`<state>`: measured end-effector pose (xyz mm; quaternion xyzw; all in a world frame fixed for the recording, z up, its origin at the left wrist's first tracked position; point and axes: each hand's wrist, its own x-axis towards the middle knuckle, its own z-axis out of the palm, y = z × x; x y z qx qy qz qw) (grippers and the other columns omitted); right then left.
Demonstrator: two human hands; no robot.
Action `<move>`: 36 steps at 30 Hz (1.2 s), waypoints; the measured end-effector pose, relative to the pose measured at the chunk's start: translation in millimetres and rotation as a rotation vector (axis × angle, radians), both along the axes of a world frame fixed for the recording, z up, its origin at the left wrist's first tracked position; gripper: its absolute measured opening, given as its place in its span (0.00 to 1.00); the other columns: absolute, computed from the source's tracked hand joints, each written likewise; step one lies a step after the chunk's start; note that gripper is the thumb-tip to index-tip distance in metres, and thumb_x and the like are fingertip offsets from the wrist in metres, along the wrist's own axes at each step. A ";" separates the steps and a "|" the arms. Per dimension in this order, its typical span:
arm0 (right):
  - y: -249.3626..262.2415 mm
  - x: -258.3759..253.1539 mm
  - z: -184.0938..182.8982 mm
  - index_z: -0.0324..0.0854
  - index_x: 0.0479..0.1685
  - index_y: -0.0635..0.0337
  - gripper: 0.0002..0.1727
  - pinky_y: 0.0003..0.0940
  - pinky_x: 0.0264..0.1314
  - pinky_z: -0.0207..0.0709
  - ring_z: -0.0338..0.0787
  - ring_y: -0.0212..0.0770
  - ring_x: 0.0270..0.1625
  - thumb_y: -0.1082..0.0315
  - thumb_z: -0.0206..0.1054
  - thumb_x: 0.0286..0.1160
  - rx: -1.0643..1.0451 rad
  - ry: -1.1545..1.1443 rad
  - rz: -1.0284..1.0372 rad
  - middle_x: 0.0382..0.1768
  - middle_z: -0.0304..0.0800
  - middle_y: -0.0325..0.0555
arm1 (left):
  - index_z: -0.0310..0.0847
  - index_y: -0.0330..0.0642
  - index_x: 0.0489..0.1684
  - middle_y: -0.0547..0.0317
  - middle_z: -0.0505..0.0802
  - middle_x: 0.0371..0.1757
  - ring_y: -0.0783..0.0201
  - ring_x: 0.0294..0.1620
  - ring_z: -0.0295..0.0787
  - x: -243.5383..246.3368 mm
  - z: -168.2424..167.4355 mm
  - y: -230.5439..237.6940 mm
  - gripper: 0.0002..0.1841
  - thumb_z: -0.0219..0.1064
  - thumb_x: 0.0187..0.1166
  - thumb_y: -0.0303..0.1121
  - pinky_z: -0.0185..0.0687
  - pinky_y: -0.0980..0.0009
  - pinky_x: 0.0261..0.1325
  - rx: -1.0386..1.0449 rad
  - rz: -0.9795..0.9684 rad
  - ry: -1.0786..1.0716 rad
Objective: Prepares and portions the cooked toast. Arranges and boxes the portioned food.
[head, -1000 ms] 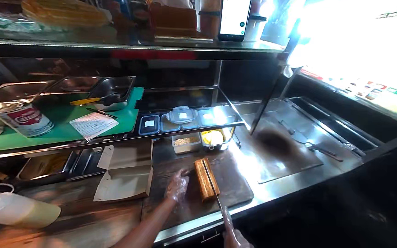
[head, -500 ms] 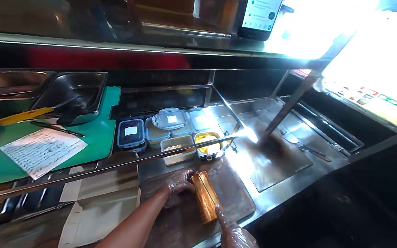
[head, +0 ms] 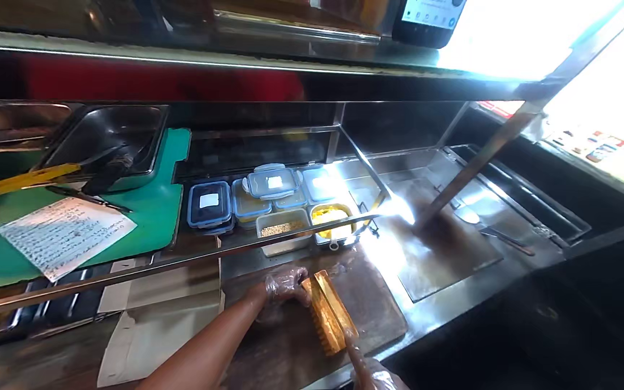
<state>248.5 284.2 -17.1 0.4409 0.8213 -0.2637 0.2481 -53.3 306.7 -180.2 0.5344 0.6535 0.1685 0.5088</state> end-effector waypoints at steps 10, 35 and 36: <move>5.8 13.3 5.4 0.44 0.98 0.32 0.37 0.65 0.55 0.84 0.94 0.62 0.54 0.61 0.48 0.89 -0.038 -0.032 0.058 0.53 0.94 0.59 | 0.82 0.40 0.63 0.44 0.90 0.58 0.49 0.63 0.85 14.3 16.5 -2.9 0.31 0.73 0.72 0.58 0.75 0.46 0.71 -0.055 0.066 0.135; 14.8 15.7 -29.0 0.43 0.97 0.27 0.37 0.64 0.67 0.81 0.91 0.60 0.64 0.60 0.50 0.90 -0.085 -0.068 0.012 0.63 0.91 0.56 | 0.78 0.35 0.67 0.37 0.87 0.62 0.45 0.65 0.84 39.9 22.2 -13.3 0.26 0.71 0.76 0.44 0.75 0.47 0.72 -0.027 0.211 0.162; 12.5 27.7 -24.7 0.45 0.97 0.28 0.37 0.64 0.66 0.81 0.92 0.59 0.63 0.60 0.50 0.90 -0.093 -0.039 0.012 0.62 0.92 0.55 | 0.76 0.36 0.69 0.38 0.86 0.64 0.46 0.67 0.83 43.2 20.8 -14.7 0.27 0.72 0.75 0.42 0.75 0.49 0.73 0.026 0.235 0.168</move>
